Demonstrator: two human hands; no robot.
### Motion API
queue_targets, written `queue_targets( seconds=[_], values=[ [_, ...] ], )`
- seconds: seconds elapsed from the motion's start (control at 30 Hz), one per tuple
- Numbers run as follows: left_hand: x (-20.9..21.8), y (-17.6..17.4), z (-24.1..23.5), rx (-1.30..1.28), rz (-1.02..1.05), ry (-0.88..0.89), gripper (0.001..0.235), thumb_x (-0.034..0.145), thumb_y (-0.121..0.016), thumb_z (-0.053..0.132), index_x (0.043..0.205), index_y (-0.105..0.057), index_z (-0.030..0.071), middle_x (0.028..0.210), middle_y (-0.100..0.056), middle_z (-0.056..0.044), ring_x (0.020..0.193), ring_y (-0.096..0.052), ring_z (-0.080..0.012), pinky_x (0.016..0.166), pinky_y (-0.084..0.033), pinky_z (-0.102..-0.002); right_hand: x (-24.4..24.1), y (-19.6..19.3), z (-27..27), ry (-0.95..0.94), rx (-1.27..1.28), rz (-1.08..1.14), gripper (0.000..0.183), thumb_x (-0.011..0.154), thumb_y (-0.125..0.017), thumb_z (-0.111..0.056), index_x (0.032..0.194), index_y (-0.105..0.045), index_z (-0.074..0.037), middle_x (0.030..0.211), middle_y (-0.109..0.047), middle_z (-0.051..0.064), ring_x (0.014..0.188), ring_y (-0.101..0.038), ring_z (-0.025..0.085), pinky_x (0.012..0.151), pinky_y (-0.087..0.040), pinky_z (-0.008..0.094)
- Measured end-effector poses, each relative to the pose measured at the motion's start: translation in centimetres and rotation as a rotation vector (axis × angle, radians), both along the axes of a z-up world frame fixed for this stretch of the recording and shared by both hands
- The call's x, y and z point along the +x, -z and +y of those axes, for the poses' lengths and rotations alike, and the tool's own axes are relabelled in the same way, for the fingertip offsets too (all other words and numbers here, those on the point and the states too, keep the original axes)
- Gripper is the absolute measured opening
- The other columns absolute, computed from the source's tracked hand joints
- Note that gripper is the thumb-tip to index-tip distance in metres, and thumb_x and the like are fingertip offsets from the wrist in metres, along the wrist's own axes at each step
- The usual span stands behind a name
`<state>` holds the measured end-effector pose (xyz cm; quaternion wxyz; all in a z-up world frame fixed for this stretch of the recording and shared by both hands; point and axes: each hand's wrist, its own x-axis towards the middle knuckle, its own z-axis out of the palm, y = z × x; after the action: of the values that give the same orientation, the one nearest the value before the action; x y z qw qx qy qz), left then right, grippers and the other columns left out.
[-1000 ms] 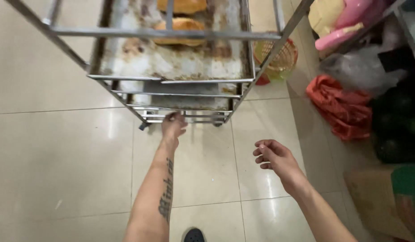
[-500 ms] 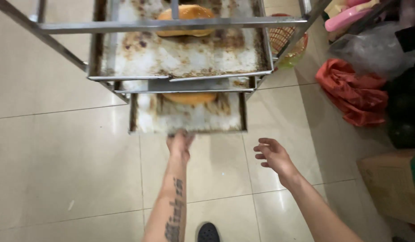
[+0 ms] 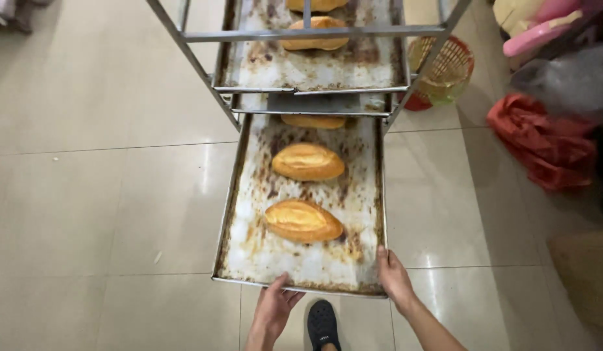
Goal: Transferring trays of bread rolls and mini pizzas from a cooling rack to a street-facing display cabinet.
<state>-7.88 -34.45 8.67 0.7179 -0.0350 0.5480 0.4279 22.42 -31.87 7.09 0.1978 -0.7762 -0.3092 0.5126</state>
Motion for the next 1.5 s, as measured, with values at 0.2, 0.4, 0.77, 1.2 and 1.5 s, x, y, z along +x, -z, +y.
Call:
queue_targets(
  seconds=[0.2, 0.4, 0.77, 1.2, 1.5],
  values=[
    [-2.0, 1.1, -8.1, 0.129, -0.049, -0.110, 0.042, 0.085, -0.062, 0.017, 0.127, -0.059, 0.012, 0.115, -0.069, -0.007, 0.109, -0.067, -0.0264, 0.100, -0.052, -0.053, 0.6, -3.8, -6.9, -0.103, 0.208, -0.133, 0.070, 0.101, -0.038, -0.062, 0.113, -0.068, 0.000, 0.094, -0.075, 0.021, 0.089, -0.070, 0.032, 0.085, -0.055, 0.044],
    [-1.7, -5.3, -14.0, 0.135, -0.034, -0.138, 0.042, 0.084, -0.065, 0.018, 0.124, -0.060, 0.009, 0.114, -0.071, -0.011, 0.111, -0.069, -0.0329, 0.104, -0.053, -0.054, 2.8, -13.3, -13.7, -0.038, 0.185, 0.023, 0.076, 0.098, -0.041, -0.066, 0.122, -0.068, 0.001, 0.104, -0.077, 0.013, 0.098, -0.070, 0.024, 0.088, -0.053, 0.040],
    [11.5, -23.9, -16.3, 0.166, -0.146, 0.075, 0.043, 0.080, -0.062, 0.017, 0.121, -0.060, 0.006, 0.113, -0.073, -0.020, 0.107, -0.070, -0.0414, 0.099, -0.056, -0.060, 17.6, -33.0, -25.7, 0.192, 0.123, 0.076, 0.084, 0.098, -0.049, -0.072, 0.121, -0.072, 0.005, 0.097, -0.070, 0.011, 0.087, -0.062, 0.021, 0.075, -0.047, 0.038],
    [30.6, -56.6, -9.2, 0.649, -0.121, 0.306, 0.024, 0.085, -0.061, 0.013, 0.107, -0.067, 0.005, 0.102, -0.074, -0.005, 0.091, -0.072, -0.0211, 0.085, -0.058, -0.040, 33.3, -57.7, -27.5, 0.410, 0.643, 0.172, 0.057, 0.098, -0.056, -0.051, 0.134, -0.065, -0.009, 0.125, -0.074, 0.000, 0.113, -0.065, 0.010, 0.101, -0.043, 0.031],
    [41.1, -58.7, 9.6, 0.856, -0.115, 0.426, 0.013, 0.085, -0.064, 0.011, 0.096, -0.066, 0.003, 0.090, -0.070, -0.007, 0.083, -0.070, -0.0226, 0.077, -0.056, -0.040, 43.5, -59.6, -13.4, 0.581, 0.674, 0.247, 0.053, 0.097, -0.058, -0.047, 0.128, -0.069, -0.006, 0.124, -0.074, 0.001, 0.112, -0.065, 0.014, 0.100, -0.046, 0.035]
  ],
)
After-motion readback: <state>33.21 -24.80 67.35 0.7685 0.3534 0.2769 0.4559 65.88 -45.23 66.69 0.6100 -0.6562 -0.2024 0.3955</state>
